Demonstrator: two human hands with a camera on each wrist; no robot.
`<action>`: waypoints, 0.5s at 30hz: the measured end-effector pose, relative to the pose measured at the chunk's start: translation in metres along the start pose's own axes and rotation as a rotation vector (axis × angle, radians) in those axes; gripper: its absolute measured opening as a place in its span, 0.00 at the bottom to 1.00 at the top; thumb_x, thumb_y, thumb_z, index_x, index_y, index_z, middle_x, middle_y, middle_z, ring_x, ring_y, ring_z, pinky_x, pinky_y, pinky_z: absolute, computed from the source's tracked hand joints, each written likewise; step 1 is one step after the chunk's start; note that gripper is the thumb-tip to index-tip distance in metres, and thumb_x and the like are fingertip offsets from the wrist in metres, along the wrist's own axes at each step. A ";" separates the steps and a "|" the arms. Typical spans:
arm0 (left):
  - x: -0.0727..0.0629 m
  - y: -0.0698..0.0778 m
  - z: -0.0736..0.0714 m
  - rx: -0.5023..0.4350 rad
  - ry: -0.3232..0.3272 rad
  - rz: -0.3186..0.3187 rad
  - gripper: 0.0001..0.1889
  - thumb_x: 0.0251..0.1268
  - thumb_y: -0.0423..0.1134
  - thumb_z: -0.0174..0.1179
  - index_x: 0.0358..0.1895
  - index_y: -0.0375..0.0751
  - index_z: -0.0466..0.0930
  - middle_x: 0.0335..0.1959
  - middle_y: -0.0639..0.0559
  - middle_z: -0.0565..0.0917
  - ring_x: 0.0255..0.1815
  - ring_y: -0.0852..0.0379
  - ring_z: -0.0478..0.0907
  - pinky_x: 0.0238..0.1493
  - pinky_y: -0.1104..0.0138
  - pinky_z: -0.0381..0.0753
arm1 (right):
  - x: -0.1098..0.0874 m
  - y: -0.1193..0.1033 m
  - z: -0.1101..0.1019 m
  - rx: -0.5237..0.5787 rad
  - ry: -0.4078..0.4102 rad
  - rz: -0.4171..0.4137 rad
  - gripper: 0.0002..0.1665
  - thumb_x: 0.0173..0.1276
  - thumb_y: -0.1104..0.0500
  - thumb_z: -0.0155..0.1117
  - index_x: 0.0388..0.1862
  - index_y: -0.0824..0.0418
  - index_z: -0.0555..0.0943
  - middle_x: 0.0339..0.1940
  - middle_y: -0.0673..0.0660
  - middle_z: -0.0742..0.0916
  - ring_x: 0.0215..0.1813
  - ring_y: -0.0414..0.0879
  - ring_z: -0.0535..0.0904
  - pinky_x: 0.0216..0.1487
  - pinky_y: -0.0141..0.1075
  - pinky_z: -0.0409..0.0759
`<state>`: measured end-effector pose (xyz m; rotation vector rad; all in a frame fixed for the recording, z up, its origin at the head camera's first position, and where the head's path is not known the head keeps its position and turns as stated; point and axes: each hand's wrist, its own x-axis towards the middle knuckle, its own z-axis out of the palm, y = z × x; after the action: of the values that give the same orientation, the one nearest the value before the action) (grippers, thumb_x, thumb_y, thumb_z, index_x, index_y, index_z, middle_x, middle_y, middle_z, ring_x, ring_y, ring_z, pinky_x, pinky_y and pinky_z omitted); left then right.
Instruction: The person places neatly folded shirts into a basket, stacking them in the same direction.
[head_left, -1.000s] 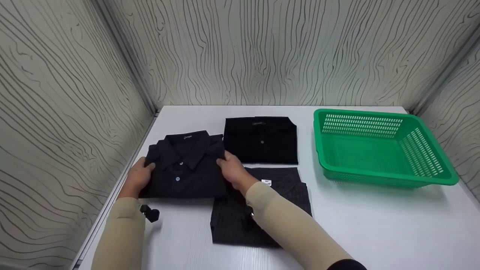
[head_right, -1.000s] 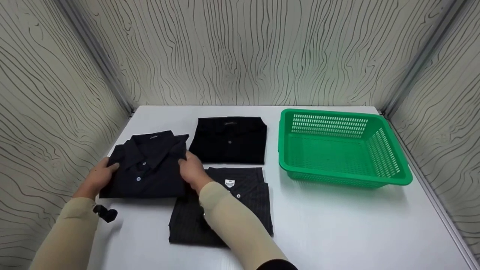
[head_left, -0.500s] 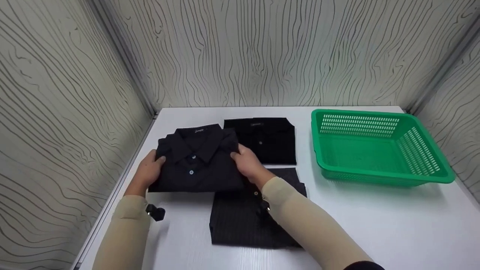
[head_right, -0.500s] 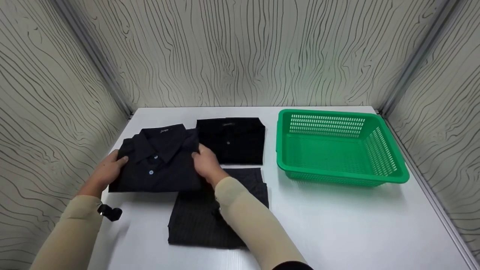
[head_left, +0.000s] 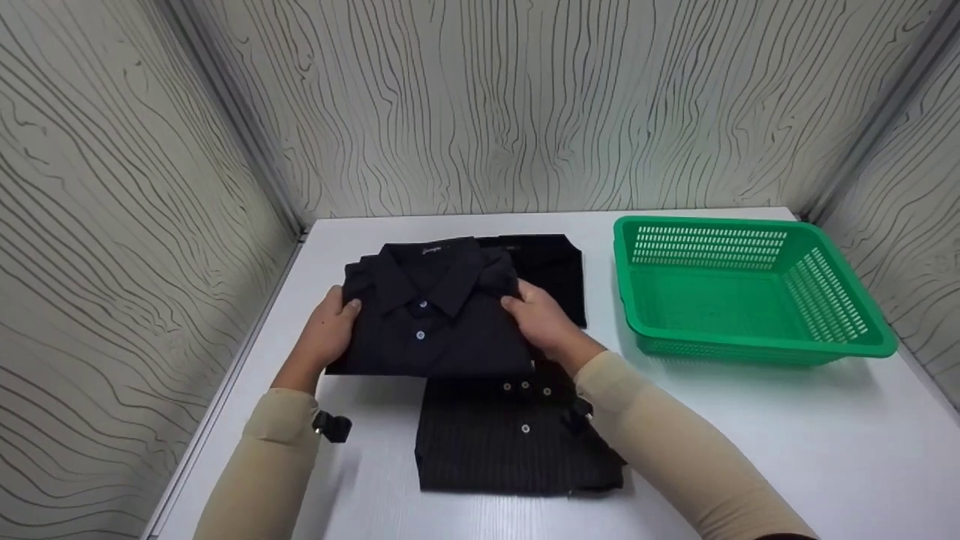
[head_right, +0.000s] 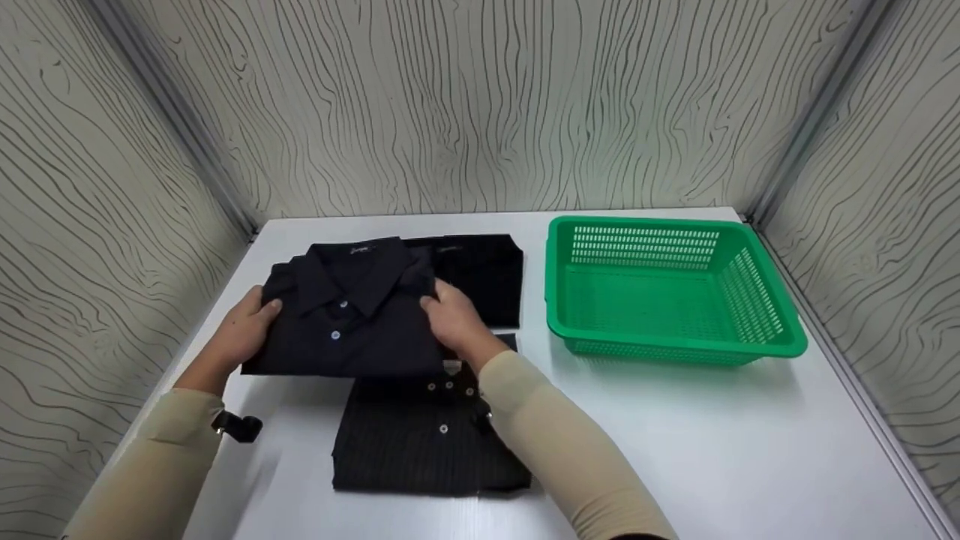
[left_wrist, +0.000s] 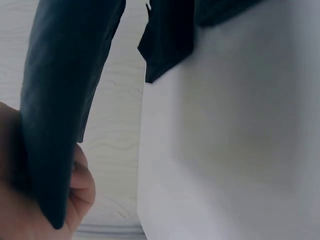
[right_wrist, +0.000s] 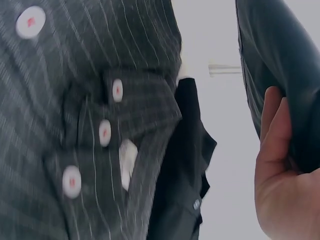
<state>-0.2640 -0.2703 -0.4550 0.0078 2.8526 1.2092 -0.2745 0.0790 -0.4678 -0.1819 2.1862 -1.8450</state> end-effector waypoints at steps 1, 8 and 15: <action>0.000 0.004 0.002 -0.003 -0.002 0.009 0.17 0.84 0.43 0.40 0.60 0.32 0.64 0.54 0.34 0.74 0.51 0.42 0.70 0.56 0.48 0.67 | -0.002 0.000 -0.005 -0.012 0.007 -0.009 0.25 0.82 0.56 0.49 0.75 0.53 0.70 0.52 0.59 0.84 0.47 0.53 0.83 0.51 0.46 0.79; -0.002 0.031 0.019 -0.057 -0.030 0.059 0.17 0.83 0.43 0.40 0.61 0.33 0.65 0.55 0.36 0.75 0.51 0.43 0.71 0.57 0.49 0.68 | -0.018 -0.002 -0.039 -0.035 0.014 -0.049 0.26 0.82 0.57 0.50 0.76 0.55 0.69 0.57 0.61 0.83 0.53 0.53 0.81 0.58 0.47 0.75; -0.005 0.058 0.041 -0.102 -0.065 0.153 0.17 0.83 0.43 0.42 0.62 0.35 0.66 0.54 0.38 0.75 0.52 0.44 0.72 0.58 0.50 0.68 | -0.039 0.000 -0.081 -0.018 -0.024 -0.076 0.28 0.83 0.57 0.48 0.77 0.63 0.64 0.63 0.66 0.79 0.59 0.54 0.79 0.59 0.46 0.75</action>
<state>-0.2580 -0.2009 -0.4418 0.2617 2.7741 1.3534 -0.2606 0.1659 -0.4506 -0.2923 2.2092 -1.8533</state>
